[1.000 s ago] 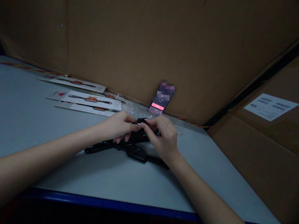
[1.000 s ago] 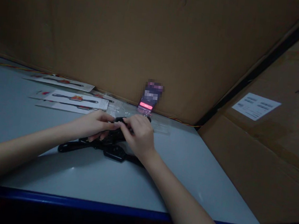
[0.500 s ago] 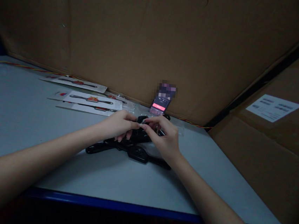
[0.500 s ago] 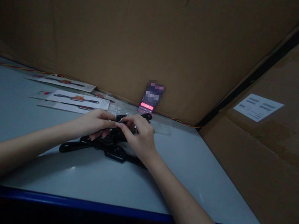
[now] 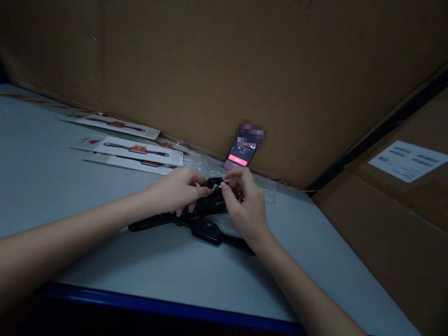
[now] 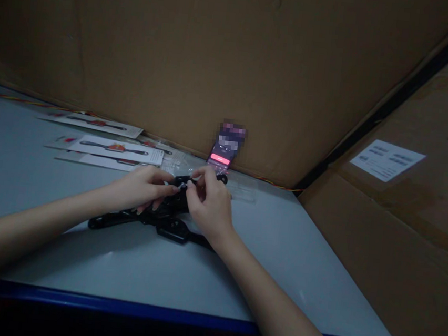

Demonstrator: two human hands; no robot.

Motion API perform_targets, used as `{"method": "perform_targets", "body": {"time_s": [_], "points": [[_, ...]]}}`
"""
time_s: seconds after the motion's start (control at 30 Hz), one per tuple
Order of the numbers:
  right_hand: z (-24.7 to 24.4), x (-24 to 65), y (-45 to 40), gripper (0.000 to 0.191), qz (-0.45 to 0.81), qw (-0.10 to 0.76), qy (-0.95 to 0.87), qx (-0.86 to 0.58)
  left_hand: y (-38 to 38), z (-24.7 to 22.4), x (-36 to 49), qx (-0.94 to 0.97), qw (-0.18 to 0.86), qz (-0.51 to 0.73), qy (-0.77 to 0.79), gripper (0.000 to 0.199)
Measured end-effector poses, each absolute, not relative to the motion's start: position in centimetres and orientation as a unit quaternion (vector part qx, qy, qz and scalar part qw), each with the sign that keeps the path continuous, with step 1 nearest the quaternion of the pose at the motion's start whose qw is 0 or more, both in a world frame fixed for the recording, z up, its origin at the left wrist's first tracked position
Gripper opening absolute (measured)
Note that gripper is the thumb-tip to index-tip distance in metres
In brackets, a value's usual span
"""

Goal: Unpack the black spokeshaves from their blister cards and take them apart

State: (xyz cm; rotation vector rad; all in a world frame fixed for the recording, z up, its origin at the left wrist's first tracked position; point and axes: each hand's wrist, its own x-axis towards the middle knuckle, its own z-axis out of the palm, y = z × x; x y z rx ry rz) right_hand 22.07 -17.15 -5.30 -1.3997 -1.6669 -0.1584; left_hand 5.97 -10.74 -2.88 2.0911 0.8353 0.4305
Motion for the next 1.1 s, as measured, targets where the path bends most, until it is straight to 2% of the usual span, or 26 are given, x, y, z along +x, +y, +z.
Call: {"method": "perform_targets", "body": {"time_s": [0.07,0.47,0.67,0.8,0.93,1.1], "points": [[-5.2,22.1,-17.2,0.014,-0.095,0.447,-0.698,-0.550,-10.5,-3.1,6.0,0.826,0.427,0.166,0.328,0.024],[-5.1,22.5,-17.1,0.004,-0.182,0.393,-0.741,-0.512,-10.0,-3.1,6.1,0.792,0.489,0.144,0.337,0.022],[-4.8,22.2,-17.2,0.027,-0.214,0.339,-0.746,-0.532,-10.1,-3.3,6.0,0.822,0.431,0.151,0.341,0.027],[-4.8,21.5,-17.5,0.028,-0.127,0.370,-0.753,-0.530,-10.2,-3.4,5.9,0.839,0.395,0.160,0.338,0.030],[-4.6,21.7,-17.8,0.019,-0.075,0.424,-0.748,-0.504,-9.9,-3.4,6.0,0.831,0.404,0.168,0.343,0.026],[-4.3,22.3,-17.9,0.024,-0.123,0.406,-0.759,-0.494,-9.5,-3.7,6.1,0.817,0.432,0.175,0.340,0.023]]}}
